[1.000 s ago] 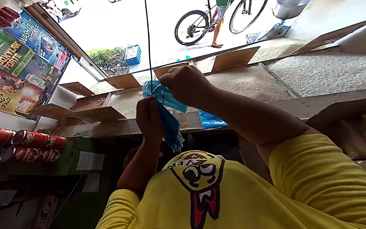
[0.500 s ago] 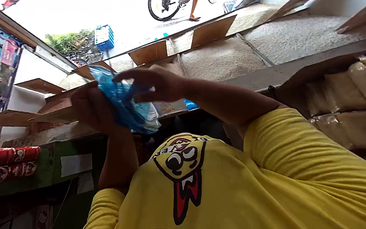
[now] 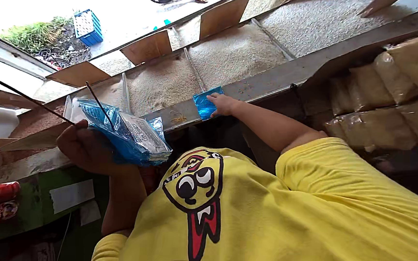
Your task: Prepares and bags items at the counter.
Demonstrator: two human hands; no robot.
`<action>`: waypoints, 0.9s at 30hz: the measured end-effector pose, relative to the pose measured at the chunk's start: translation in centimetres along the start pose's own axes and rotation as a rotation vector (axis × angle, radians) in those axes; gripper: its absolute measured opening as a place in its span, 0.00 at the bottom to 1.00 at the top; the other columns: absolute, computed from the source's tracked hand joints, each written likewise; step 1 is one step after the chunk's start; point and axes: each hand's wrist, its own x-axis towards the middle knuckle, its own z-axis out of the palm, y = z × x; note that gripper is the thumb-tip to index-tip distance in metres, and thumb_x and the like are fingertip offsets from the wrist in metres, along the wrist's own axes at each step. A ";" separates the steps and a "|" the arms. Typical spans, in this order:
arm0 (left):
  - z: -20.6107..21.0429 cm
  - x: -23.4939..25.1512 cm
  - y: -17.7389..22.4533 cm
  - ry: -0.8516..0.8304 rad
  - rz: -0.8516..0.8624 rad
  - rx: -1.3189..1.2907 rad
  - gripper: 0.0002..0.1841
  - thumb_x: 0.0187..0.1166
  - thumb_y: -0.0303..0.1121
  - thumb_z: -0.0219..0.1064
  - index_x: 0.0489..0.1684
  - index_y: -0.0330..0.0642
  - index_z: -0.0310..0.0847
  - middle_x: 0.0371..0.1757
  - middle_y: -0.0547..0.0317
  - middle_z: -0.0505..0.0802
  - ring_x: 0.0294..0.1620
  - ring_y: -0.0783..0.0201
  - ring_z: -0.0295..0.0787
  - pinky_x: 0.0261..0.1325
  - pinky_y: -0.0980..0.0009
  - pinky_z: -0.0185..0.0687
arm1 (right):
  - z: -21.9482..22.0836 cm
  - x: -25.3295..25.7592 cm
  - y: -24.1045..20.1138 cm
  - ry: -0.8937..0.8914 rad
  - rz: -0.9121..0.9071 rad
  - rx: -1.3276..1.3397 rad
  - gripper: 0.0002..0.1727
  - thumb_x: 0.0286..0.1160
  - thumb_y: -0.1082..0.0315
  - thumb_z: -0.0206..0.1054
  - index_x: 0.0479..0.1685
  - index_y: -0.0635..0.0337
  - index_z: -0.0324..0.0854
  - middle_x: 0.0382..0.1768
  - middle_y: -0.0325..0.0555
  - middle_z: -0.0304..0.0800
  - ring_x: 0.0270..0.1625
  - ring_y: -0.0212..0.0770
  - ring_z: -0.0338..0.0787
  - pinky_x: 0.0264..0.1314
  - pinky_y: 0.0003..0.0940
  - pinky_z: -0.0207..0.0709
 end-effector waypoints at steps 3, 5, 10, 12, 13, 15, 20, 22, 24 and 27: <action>0.6 -0.3 -0.1 -0.021 -0.048 -0.016 0.10 0.91 0.24 0.47 0.57 0.39 0.73 0.43 0.77 0.84 0.38 0.85 0.80 0.43 0.84 0.79 | -0.9 -0.1 -0.6 -0.098 0.023 -0.047 0.43 0.67 0.53 0.82 0.79 0.67 0.71 0.68 0.71 0.82 0.72 0.69 0.82 0.73 0.69 0.73; 0.9 -0.4 -1.0 -0.030 -0.039 -0.031 0.09 0.91 0.25 0.48 0.57 0.41 0.74 0.41 0.76 0.84 0.33 0.85 0.79 0.37 0.85 0.79 | -1.5 0.0 -1.0 -0.161 -0.019 -0.125 0.31 0.70 0.51 0.80 0.63 0.68 0.83 0.57 0.68 0.89 0.66 0.68 0.86 0.70 0.70 0.74; 1.5 -0.4 -1.1 -0.064 -0.008 -0.145 0.10 0.92 0.26 0.49 0.58 0.44 0.76 0.42 0.77 0.86 0.34 0.85 0.80 0.38 0.85 0.80 | -5.1 -0.5 -2.8 0.047 -0.149 -0.107 0.23 0.77 0.48 0.72 0.40 0.64 0.93 0.69 0.56 0.85 0.80 0.64 0.72 0.77 0.72 0.59; 2.0 -0.3 -0.8 -0.070 0.000 -0.201 0.11 0.92 0.26 0.49 0.58 0.44 0.77 0.42 0.77 0.87 0.32 0.85 0.80 0.37 0.86 0.80 | -7.4 -0.9 -3.4 0.229 -0.212 0.070 0.25 0.80 0.49 0.68 0.37 0.67 0.92 0.71 0.58 0.83 0.80 0.65 0.71 0.78 0.71 0.58; 2.1 -0.3 -0.8 -0.079 0.001 -0.217 0.11 0.91 0.26 0.49 0.58 0.44 0.77 0.40 0.78 0.87 0.31 0.85 0.80 0.36 0.86 0.79 | -8.7 -1.1 -3.9 0.311 -0.219 0.211 0.24 0.81 0.51 0.68 0.40 0.69 0.92 0.73 0.60 0.82 0.80 0.65 0.72 0.79 0.68 0.60; 2.5 -0.4 -0.5 -0.099 -0.007 -0.226 0.11 0.92 0.26 0.50 0.58 0.47 0.78 0.36 0.80 0.86 0.28 0.86 0.79 0.33 0.86 0.78 | -11.5 -2.1 -5.6 0.374 -0.202 0.594 0.23 0.84 0.57 0.67 0.63 0.70 0.86 0.78 0.57 0.79 0.79 0.52 0.76 0.82 0.52 0.66; 3.1 -0.8 -0.1 -0.149 -0.002 -0.225 0.11 0.93 0.31 0.53 0.59 0.54 0.80 0.37 0.85 0.86 0.28 0.89 0.78 0.32 0.89 0.76 | -16.3 -4.8 -9.5 0.331 -0.582 1.133 0.26 0.89 0.67 0.53 0.86 0.60 0.66 0.68 0.42 0.85 0.62 0.27 0.88 0.69 0.27 0.82; 3.5 -0.8 0.2 -0.159 -0.018 -0.245 0.10 0.92 0.32 0.54 0.58 0.54 0.82 0.36 0.85 0.87 0.29 0.89 0.79 0.33 0.89 0.78 | -17.3 -4.9 -10.9 0.401 -0.723 1.089 0.19 0.91 0.63 0.49 0.58 0.62 0.86 0.58 0.39 0.92 0.67 0.30 0.87 0.77 0.33 0.77; 3.7 -0.9 0.5 -0.150 -0.043 -0.272 0.10 0.92 0.32 0.54 0.57 0.54 0.82 0.35 0.84 0.87 0.28 0.89 0.79 0.33 0.89 0.78 | -18.1 -4.7 -11.7 0.420 -0.819 0.980 0.23 0.87 0.50 0.55 0.49 0.58 0.90 0.64 0.40 0.88 0.74 0.32 0.81 0.79 0.34 0.74; 3.9 -1.2 0.9 -0.120 -0.094 -0.319 0.10 0.91 0.32 0.56 0.56 0.55 0.84 0.34 0.84 0.88 0.28 0.88 0.80 0.33 0.89 0.79 | -19.1 -5.3 -13.1 0.424 -0.899 0.707 0.25 0.63 0.53 0.74 0.55 0.61 0.88 0.73 0.47 0.78 0.77 0.33 0.76 0.79 0.31 0.73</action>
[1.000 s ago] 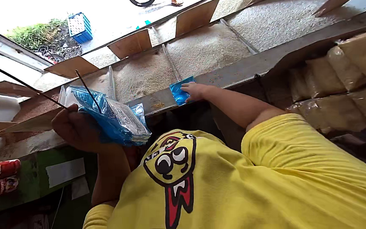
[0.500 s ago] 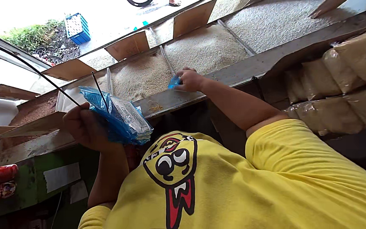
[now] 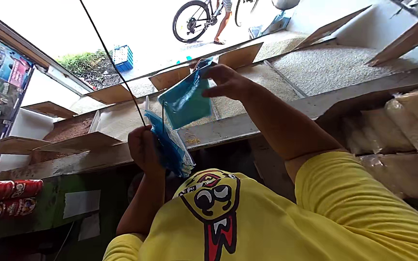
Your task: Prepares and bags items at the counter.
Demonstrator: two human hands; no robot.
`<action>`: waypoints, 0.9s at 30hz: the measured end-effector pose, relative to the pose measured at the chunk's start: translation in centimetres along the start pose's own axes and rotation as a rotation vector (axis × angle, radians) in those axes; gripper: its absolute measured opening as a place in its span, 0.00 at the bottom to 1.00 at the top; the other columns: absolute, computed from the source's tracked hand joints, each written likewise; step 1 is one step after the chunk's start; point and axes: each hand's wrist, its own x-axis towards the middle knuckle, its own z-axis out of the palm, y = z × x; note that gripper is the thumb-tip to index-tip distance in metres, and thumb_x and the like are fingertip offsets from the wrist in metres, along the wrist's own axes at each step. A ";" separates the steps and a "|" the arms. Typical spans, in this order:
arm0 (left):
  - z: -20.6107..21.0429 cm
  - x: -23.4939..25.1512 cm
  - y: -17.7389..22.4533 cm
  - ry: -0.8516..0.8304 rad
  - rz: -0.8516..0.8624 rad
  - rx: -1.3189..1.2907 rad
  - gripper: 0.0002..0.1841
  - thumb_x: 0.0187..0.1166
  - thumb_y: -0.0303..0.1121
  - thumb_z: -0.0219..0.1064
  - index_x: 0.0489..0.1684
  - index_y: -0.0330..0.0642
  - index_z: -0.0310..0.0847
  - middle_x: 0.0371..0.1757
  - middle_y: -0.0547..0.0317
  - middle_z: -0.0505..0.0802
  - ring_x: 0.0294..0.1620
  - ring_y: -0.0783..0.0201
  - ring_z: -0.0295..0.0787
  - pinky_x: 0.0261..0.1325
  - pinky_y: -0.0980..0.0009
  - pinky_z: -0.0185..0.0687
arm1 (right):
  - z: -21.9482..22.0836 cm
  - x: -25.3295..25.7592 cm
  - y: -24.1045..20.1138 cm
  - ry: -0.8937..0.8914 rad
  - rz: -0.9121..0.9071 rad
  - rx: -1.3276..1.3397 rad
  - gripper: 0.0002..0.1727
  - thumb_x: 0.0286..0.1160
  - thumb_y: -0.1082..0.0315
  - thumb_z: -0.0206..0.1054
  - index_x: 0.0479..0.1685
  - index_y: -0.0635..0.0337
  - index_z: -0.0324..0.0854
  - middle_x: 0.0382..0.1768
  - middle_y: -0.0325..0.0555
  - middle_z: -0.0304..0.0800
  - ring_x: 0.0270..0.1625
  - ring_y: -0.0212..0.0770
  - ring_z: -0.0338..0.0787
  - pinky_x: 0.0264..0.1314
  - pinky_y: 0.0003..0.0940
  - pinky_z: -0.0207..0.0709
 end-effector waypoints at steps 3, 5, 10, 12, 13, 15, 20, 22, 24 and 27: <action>0.1 -0.2 -0.1 0.010 0.010 0.012 0.10 0.91 0.33 0.56 0.56 0.57 0.83 0.34 0.84 0.87 0.28 0.88 0.80 0.33 0.89 0.78 | 0.7 1.1 -1.7 0.010 -0.035 -0.280 0.25 0.62 0.74 0.77 0.64 0.63 0.87 0.67 0.59 0.84 0.68 0.43 0.85 0.72 0.38 0.81; 0.1 -0.4 -0.3 0.009 0.005 0.034 0.10 0.91 0.34 0.56 0.56 0.57 0.83 0.35 0.83 0.88 0.29 0.87 0.80 0.33 0.88 0.79 | 1.9 1.4 -2.1 0.134 0.005 -0.358 0.17 0.67 0.75 0.75 0.56 0.61 0.90 0.58 0.57 0.88 0.58 0.43 0.89 0.64 0.38 0.83; 0.3 -0.6 -1.0 -0.003 -0.018 0.076 0.09 0.92 0.34 0.55 0.55 0.53 0.82 0.33 0.81 0.86 0.27 0.86 0.79 0.32 0.86 0.78 | 3.0 1.6 -1.9 0.095 0.054 -0.364 0.17 0.72 0.78 0.67 0.58 0.59 0.91 0.66 0.56 0.88 0.68 0.44 0.87 0.73 0.40 0.80; 0.4 -0.5 -1.4 -0.009 -0.044 0.107 0.09 0.91 0.32 0.54 0.56 0.48 0.81 0.32 0.78 0.84 0.28 0.84 0.78 0.32 0.85 0.78 | 3.2 1.5 -3.1 0.063 0.133 -0.382 0.23 0.74 0.80 0.64 0.67 0.56 0.88 0.68 0.53 0.88 0.68 0.42 0.88 0.72 0.38 0.80; 0.6 -0.4 -1.6 -0.005 -0.052 0.131 0.09 0.91 0.30 0.53 0.55 0.45 0.81 0.32 0.76 0.83 0.27 0.84 0.77 0.32 0.85 0.77 | 3.3 1.5 -3.6 0.063 0.151 -0.395 0.24 0.74 0.79 0.65 0.68 0.55 0.88 0.68 0.52 0.89 0.67 0.41 0.89 0.71 0.37 0.80; 0.9 -0.2 -2.0 -0.001 -0.065 0.184 0.10 0.90 0.28 0.53 0.54 0.39 0.80 0.32 0.72 0.83 0.28 0.82 0.77 0.33 0.83 0.77 | 3.6 1.3 -3.9 0.104 0.113 -0.435 0.18 0.76 0.73 0.70 0.63 0.55 0.91 0.60 0.49 0.94 0.60 0.38 0.92 0.66 0.35 0.83; 1.9 0.3 -2.6 -0.012 -0.061 0.140 0.08 0.89 0.25 0.53 0.51 0.38 0.79 0.30 0.73 0.83 0.26 0.84 0.77 0.32 0.85 0.77 | 4.6 0.7 -4.2 0.178 0.007 -0.436 0.13 0.73 0.74 0.71 0.54 0.58 0.93 0.47 0.50 0.95 0.43 0.33 0.91 0.50 0.27 0.85; 2.3 0.6 -2.6 -0.027 -0.040 0.126 0.08 0.89 0.24 0.53 0.52 0.36 0.79 0.31 0.72 0.83 0.27 0.84 0.76 0.33 0.86 0.76 | 4.9 0.4 -4.1 0.157 -0.006 -0.409 0.17 0.72 0.75 0.70 0.60 0.57 0.92 0.54 0.52 0.93 0.46 0.33 0.92 0.50 0.26 0.86; 2.5 0.8 -2.6 -0.036 -0.039 0.142 0.08 0.89 0.25 0.53 0.52 0.35 0.79 0.32 0.70 0.83 0.28 0.83 0.77 0.34 0.85 0.77 | 5.1 0.2 -4.0 0.150 -0.029 -0.392 0.20 0.72 0.76 0.70 0.63 0.57 0.90 0.57 0.54 0.92 0.49 0.34 0.92 0.52 0.26 0.86; 2.8 1.1 -2.5 -0.042 -0.059 0.167 0.09 0.89 0.25 0.53 0.51 0.34 0.79 0.32 0.68 0.83 0.28 0.82 0.77 0.35 0.84 0.77 | 5.4 -0.1 -4.3 0.164 -0.033 -0.418 0.20 0.72 0.77 0.71 0.64 0.56 0.90 0.57 0.54 0.92 0.49 0.34 0.92 0.53 0.25 0.85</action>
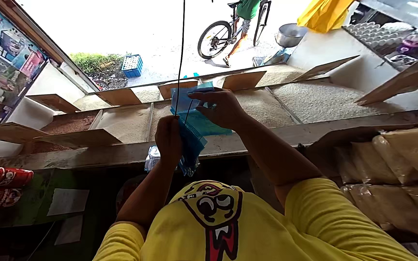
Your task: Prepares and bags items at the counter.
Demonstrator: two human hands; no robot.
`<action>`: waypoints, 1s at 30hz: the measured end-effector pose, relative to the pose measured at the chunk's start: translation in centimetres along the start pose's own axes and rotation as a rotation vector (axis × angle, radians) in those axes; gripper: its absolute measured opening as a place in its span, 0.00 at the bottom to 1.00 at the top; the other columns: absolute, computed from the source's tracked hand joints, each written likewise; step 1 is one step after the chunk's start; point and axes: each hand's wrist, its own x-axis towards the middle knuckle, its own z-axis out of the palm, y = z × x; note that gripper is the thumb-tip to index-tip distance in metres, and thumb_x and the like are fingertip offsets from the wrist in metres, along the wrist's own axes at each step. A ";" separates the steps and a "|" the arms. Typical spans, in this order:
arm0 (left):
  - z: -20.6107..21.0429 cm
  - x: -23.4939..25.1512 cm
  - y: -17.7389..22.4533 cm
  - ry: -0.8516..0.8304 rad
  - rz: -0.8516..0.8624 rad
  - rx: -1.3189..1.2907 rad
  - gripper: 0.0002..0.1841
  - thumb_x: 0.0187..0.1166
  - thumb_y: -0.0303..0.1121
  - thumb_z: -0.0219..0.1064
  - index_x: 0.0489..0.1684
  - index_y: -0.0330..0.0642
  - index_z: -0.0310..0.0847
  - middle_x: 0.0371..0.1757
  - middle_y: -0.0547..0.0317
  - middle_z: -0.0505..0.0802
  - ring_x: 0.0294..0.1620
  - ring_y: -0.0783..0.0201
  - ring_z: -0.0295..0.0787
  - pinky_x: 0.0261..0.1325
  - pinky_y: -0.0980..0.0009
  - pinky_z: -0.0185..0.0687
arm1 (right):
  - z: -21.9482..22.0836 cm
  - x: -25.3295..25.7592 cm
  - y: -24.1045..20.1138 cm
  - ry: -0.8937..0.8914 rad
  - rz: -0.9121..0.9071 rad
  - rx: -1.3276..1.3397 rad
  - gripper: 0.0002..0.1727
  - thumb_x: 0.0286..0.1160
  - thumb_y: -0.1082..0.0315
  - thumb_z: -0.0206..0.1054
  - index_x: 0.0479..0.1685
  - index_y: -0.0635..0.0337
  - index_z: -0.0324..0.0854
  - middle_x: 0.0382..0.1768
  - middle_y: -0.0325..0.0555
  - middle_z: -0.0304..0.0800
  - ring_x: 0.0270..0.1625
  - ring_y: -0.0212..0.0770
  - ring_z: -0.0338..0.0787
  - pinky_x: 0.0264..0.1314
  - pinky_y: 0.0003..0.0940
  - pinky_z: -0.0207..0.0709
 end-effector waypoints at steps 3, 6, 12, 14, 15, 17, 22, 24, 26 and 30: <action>0.1 0.1 0.2 -0.012 -0.011 0.016 0.09 0.89 0.25 0.53 0.51 0.34 0.79 0.32 0.68 0.83 0.28 0.83 0.76 0.34 0.85 0.76 | 0.4 -0.4 0.0 0.020 -0.069 -0.049 0.18 0.72 0.76 0.69 0.60 0.57 0.92 0.54 0.55 0.94 0.48 0.39 0.93 0.54 0.31 0.85; 0.4 -0.1 0.4 0.005 -0.032 0.039 0.10 0.91 0.28 0.52 0.51 0.36 0.80 0.32 0.67 0.82 0.27 0.81 0.76 0.32 0.84 0.76 | 1.3 -0.6 0.7 0.036 -0.210 -0.093 0.16 0.73 0.78 0.66 0.55 0.59 0.94 0.55 0.55 0.95 0.56 0.46 0.95 0.63 0.40 0.87; 1.3 -0.6 0.9 0.079 0.015 0.015 0.08 0.89 0.24 0.53 0.49 0.33 0.79 0.35 0.67 0.83 0.32 0.82 0.78 0.38 0.85 0.78 | 3.0 -1.1 0.3 0.079 -0.319 -0.192 0.18 0.71 0.81 0.63 0.51 0.58 0.96 0.54 0.50 0.97 0.54 0.47 0.95 0.61 0.38 0.86; 1.3 -0.6 0.8 0.104 0.030 -0.016 0.08 0.88 0.23 0.53 0.47 0.33 0.78 0.34 0.67 0.83 0.32 0.82 0.78 0.38 0.84 0.78 | 3.3 -1.3 0.0 0.086 -0.336 -0.199 0.18 0.70 0.82 0.62 0.50 0.59 0.96 0.54 0.50 0.97 0.54 0.48 0.96 0.60 0.38 0.86; 1.4 -0.7 0.7 0.116 0.033 -0.027 0.08 0.88 0.23 0.53 0.47 0.33 0.78 0.33 0.68 0.82 0.31 0.82 0.77 0.37 0.84 0.77 | 3.4 -1.5 -0.2 0.093 -0.341 -0.200 0.19 0.70 0.83 0.62 0.50 0.59 0.96 0.54 0.50 0.98 0.53 0.48 0.95 0.59 0.37 0.86; 1.6 -1.0 0.7 0.135 0.027 -0.031 0.07 0.88 0.23 0.53 0.47 0.34 0.78 0.34 0.68 0.83 0.32 0.82 0.79 0.38 0.84 0.79 | 3.7 -1.7 -0.5 0.116 -0.343 -0.210 0.18 0.70 0.83 0.62 0.48 0.59 0.96 0.54 0.49 0.98 0.51 0.47 0.96 0.58 0.36 0.86; 1.7 -1.7 1.0 0.154 0.000 -0.037 0.07 0.90 0.25 0.52 0.49 0.37 0.77 0.36 0.69 0.82 0.32 0.84 0.79 0.39 0.86 0.79 | 4.6 -2.3 -1.0 0.158 -0.323 -0.183 0.19 0.69 0.85 0.63 0.49 0.60 0.96 0.53 0.51 0.98 0.51 0.49 0.96 0.57 0.36 0.85; 1.6 -1.9 0.9 0.159 -0.005 -0.043 0.07 0.90 0.25 0.52 0.50 0.37 0.77 0.37 0.68 0.82 0.32 0.83 0.79 0.39 0.85 0.79 | 4.9 -2.5 -1.0 0.157 -0.316 -0.189 0.19 0.69 0.85 0.64 0.48 0.59 0.97 0.53 0.50 0.98 0.47 0.48 0.95 0.54 0.35 0.84; 1.5 -2.0 0.6 0.173 0.001 -0.049 0.08 0.89 0.24 0.52 0.49 0.37 0.78 0.37 0.68 0.83 0.33 0.83 0.79 0.39 0.85 0.79 | 5.2 -2.7 -0.9 0.158 -0.322 -0.198 0.18 0.70 0.85 0.64 0.48 0.59 0.97 0.53 0.49 0.98 0.43 0.47 0.93 0.50 0.34 0.84; 1.5 -2.1 0.2 0.235 0.012 -0.041 0.06 0.88 0.23 0.53 0.47 0.36 0.77 0.36 0.67 0.85 0.35 0.80 0.82 0.41 0.82 0.82 | 6.5 -3.5 -1.2 0.135 -0.283 -0.141 0.16 0.69 0.81 0.68 0.51 0.60 0.96 0.47 0.52 0.99 0.41 0.49 0.94 0.48 0.39 0.84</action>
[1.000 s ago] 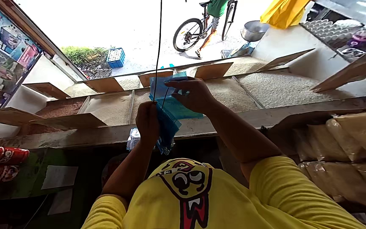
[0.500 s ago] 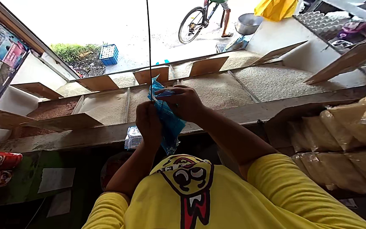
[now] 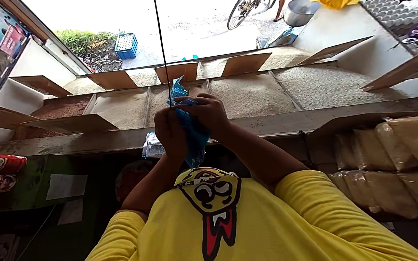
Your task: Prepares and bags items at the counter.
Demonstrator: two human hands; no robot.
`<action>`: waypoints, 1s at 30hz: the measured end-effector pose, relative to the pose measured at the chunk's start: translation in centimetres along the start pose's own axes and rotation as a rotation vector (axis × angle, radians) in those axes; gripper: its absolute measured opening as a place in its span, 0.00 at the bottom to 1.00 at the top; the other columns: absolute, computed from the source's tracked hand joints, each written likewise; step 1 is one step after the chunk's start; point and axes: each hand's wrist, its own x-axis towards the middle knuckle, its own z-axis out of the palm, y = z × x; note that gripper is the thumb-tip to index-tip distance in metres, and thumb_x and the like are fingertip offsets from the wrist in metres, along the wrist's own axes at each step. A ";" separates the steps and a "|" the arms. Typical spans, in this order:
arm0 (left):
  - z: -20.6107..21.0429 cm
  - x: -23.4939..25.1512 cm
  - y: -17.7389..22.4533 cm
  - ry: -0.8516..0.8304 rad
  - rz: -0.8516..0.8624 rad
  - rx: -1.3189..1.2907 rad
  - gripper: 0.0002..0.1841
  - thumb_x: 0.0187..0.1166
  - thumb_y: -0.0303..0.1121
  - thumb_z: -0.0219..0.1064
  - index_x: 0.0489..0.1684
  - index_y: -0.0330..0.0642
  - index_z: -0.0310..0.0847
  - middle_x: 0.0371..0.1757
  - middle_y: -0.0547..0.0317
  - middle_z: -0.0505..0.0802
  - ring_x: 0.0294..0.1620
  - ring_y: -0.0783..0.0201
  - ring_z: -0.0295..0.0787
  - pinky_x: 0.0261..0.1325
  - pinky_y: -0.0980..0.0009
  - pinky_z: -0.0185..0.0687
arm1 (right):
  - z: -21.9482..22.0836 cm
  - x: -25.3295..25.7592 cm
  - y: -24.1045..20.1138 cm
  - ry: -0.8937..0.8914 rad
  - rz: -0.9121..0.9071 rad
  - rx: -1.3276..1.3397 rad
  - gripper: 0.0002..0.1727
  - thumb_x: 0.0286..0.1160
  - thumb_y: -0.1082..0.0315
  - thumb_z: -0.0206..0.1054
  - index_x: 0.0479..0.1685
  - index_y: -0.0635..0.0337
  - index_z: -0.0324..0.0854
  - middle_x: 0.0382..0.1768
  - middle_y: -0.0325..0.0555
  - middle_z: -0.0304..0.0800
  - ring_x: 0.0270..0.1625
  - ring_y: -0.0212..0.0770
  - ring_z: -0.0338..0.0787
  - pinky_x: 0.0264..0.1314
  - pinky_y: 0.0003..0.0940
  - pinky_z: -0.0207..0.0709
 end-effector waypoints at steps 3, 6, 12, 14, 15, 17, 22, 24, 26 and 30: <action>-0.3 1.6 0.2 0.052 0.007 0.143 0.08 0.89 0.24 0.51 0.47 0.31 0.77 0.36 0.65 0.82 0.37 0.80 0.79 0.44 0.83 0.77 | 1.6 -1.5 -1.4 -0.101 0.078 0.074 0.30 0.56 0.77 0.73 0.68 0.64 0.87 0.37 0.57 0.95 0.41 0.54 0.94 0.49 0.48 0.87; -1.4 2.5 0.1 -0.001 0.029 -0.038 0.07 0.90 0.25 0.52 0.50 0.37 0.77 0.37 0.69 0.84 0.36 0.80 0.81 0.42 0.82 0.81 | 1.5 -1.8 -1.5 -0.096 0.023 0.209 0.38 0.60 0.74 0.73 0.79 0.70 0.75 0.58 0.63 0.92 0.54 0.53 0.94 0.58 0.47 0.87; -5.1 3.4 0.5 -0.023 0.201 -0.353 0.09 0.91 0.31 0.54 0.54 0.54 0.81 0.31 0.82 0.86 0.30 0.87 0.78 0.36 0.87 0.77 | 2.9 -1.0 -0.4 0.063 -0.065 0.618 0.44 0.88 0.35 0.47 0.93 0.59 0.51 0.88 0.58 0.65 0.75 0.45 0.84 0.72 0.42 0.83; -5.9 3.5 0.6 0.002 0.265 -0.374 0.10 0.92 0.32 0.52 0.54 0.54 0.81 0.33 0.81 0.87 0.33 0.87 0.80 0.39 0.86 0.78 | 5.4 -0.8 -1.7 -0.028 0.079 0.691 0.59 0.82 0.27 0.44 0.92 0.77 0.40 0.92 0.71 0.46 0.92 0.53 0.60 0.92 0.47 0.61; -6.6 3.7 0.6 0.002 0.287 -0.376 0.10 0.92 0.32 0.52 0.54 0.53 0.80 0.34 0.80 0.88 0.34 0.86 0.81 0.40 0.85 0.78 | 6.9 -1.0 -2.7 -0.111 0.111 0.709 0.65 0.78 0.23 0.43 0.91 0.81 0.39 0.93 0.75 0.39 0.96 0.57 0.49 0.97 0.51 0.48; -9.2 4.4 0.5 -0.046 0.290 -0.406 0.09 0.92 0.37 0.54 0.54 0.57 0.82 0.34 0.80 0.89 0.35 0.84 0.82 0.44 0.82 0.81 | 9.1 -2.8 -4.2 -0.248 0.090 0.688 0.69 0.72 0.17 0.43 0.91 0.80 0.42 0.93 0.76 0.38 0.97 0.62 0.42 0.97 0.59 0.42; -17.2 3.3 4.8 0.013 0.185 -0.097 0.02 0.86 0.41 0.63 0.44 0.60 0.79 0.32 0.88 0.88 0.36 0.89 0.83 0.45 0.86 0.79 | 10.4 -9.5 -0.8 -0.689 -0.036 0.612 0.49 0.75 0.38 0.63 0.88 0.68 0.63 0.92 0.59 0.57 0.94 0.56 0.57 0.93 0.58 0.52; -19.7 1.9 7.0 0.055 0.146 0.052 0.03 0.87 0.39 0.61 0.42 0.59 0.78 0.30 0.90 0.87 0.35 0.91 0.82 0.46 0.88 0.78 | 11.4 -11.7 2.3 -0.776 0.041 0.499 0.25 0.77 0.57 0.70 0.70 0.59 0.86 0.83 0.53 0.75 0.89 0.59 0.67 0.89 0.64 0.57; -23.1 0.2 7.5 -0.019 0.126 0.099 0.08 0.90 0.40 0.57 0.49 0.67 0.83 0.37 0.90 0.89 0.40 0.91 0.82 0.52 0.88 0.76 | 12.8 -12.5 4.7 -0.848 0.209 0.370 0.14 0.80 0.72 0.64 0.55 0.54 0.95 0.78 0.52 0.82 0.86 0.63 0.70 0.87 0.71 0.54; -23.7 -2.2 8.9 0.163 0.011 0.031 0.04 0.83 0.41 0.67 0.40 0.66 0.87 0.33 0.86 0.91 0.35 0.89 0.85 0.45 0.88 0.80 | 16.6 -11.8 5.7 -0.875 0.446 0.199 0.20 0.78 0.71 0.65 0.68 0.53 0.88 0.81 0.59 0.76 0.90 0.69 0.61 0.88 0.75 0.47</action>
